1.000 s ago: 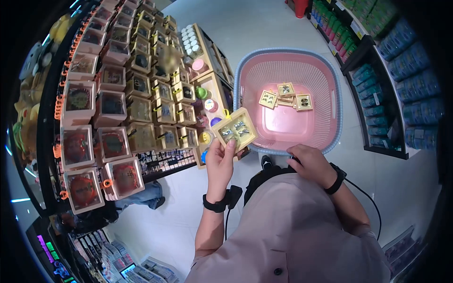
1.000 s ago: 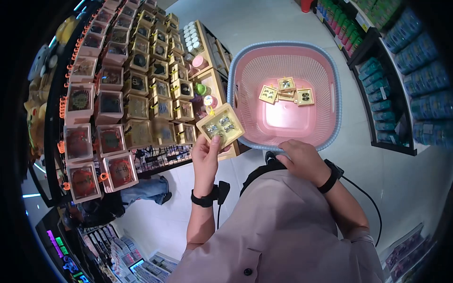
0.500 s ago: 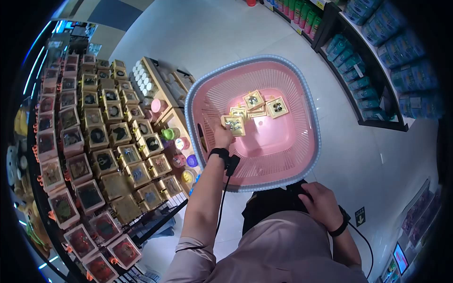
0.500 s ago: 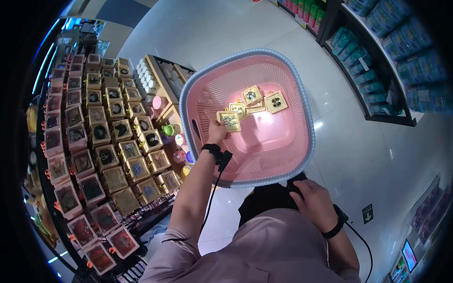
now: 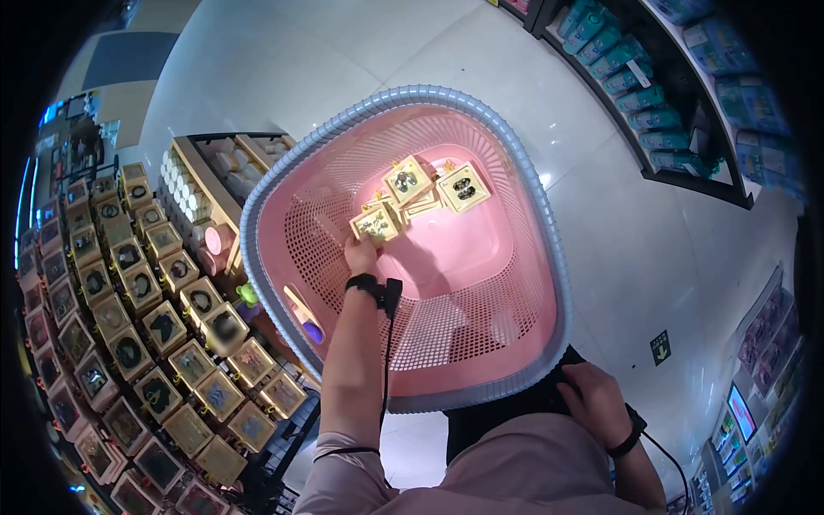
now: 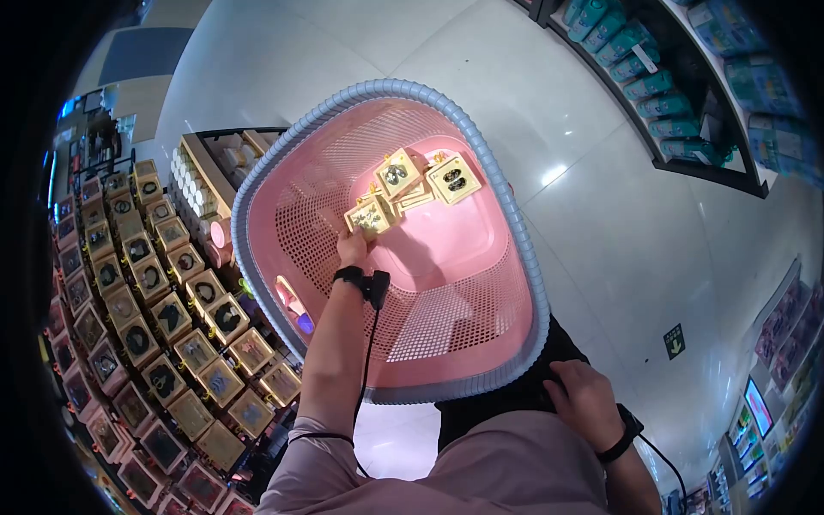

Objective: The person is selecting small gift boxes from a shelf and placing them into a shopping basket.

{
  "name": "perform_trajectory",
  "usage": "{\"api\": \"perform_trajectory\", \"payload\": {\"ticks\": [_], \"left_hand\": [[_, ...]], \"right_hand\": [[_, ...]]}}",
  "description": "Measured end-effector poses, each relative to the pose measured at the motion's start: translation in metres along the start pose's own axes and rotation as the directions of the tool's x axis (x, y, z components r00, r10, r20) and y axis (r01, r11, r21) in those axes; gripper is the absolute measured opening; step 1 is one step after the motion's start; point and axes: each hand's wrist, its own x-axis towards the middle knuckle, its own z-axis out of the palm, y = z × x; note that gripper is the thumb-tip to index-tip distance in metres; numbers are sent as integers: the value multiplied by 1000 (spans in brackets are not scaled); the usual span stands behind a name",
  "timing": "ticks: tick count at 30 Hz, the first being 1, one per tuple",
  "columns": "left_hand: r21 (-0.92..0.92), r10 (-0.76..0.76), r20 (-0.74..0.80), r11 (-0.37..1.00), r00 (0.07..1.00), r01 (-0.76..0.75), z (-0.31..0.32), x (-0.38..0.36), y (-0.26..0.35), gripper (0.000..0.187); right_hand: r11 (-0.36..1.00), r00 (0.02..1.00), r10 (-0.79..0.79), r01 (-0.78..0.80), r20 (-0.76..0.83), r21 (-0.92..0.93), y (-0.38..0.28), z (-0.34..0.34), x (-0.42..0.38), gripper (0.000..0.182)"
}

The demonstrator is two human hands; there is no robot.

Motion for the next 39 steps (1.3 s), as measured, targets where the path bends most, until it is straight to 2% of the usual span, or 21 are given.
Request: {"api": "perform_trajectory", "payload": {"ticks": [3,6,7,10,11,12,13,14,15,17,18,20,22,23,26,30,31,35,38,39], "left_hand": [[11,18,-48,1000,999,-18,5,-10,7,32],[78,15,-194,997,981,0,7,-31,18,31],[37,60,-118,998,991,-56,3,-39,21,33],[83,-129,-211,985,969,149,11,-59,25,36],[50,-111,-239,991,965,126,22,-74,25,38],[-11,-16,-78,1000,997,15,30,-88,18,36],[81,18,-64,997,998,-12,49,-107,24,30],[162,-90,-2,983,996,89,65,-113,21,40],[132,-69,118,990,991,53,86,-121,20,55],[330,-5,209,942,978,-66,122,-107,-2,70],[350,24,201,932,979,-94,143,-94,-16,68],[269,47,225,957,973,-108,173,-88,-7,58],[212,-30,162,977,986,-5,194,-79,-7,47],[185,-70,131,982,989,45,199,-75,-8,41],[116,-155,132,983,979,140,198,-61,-26,41],[73,-169,215,985,962,157,185,-74,-15,29],[109,-111,226,990,968,88,182,-75,-12,21],[182,-48,222,983,974,7,172,-88,-2,17],[386,44,255,911,966,-143,155,-99,0,17],[352,32,284,926,958,-135,149,-107,3,15]], "right_hand": [[999,999,-38,38,-10,-12,-2,-2,12,28],[999,999,-49,49,-2,8,-4,-4,21,27],[999,999,-43,43,7,7,-4,-4,23,27],[1000,999,-19,19,35,13,-4,-3,29,27],[1000,999,-11,10,45,20,-4,-3,30,27],[1000,998,-3,1,55,25,-3,-3,32,26],[999,998,7,-10,62,40,-4,-2,33,26],[998,997,17,-21,69,53,-6,-1,34,26],[997,997,28,-33,77,64,-5,0,35,26],[997,996,52,-56,68,56,1,6,31,25],[996,996,64,-67,64,50,5,8,29,25],[992,994,105,-107,36,63,9,8,25,25],[988,991,137,-137,15,77,15,11,20,25],[986,989,146,-146,3,84,19,13,17,26],[982,987,160,-159,-7,99,30,15,13,27],[988,992,125,-124,-8,93,27,13,19,27],[989,993,116,-115,-9,97,25,11,22,27],[995,997,73,-72,-14,74,17,3,30,26],[997,998,59,-58,-6,45,12,0,31,26],[998,998,58,-58,-4,37,9,-1,30,26]]}}
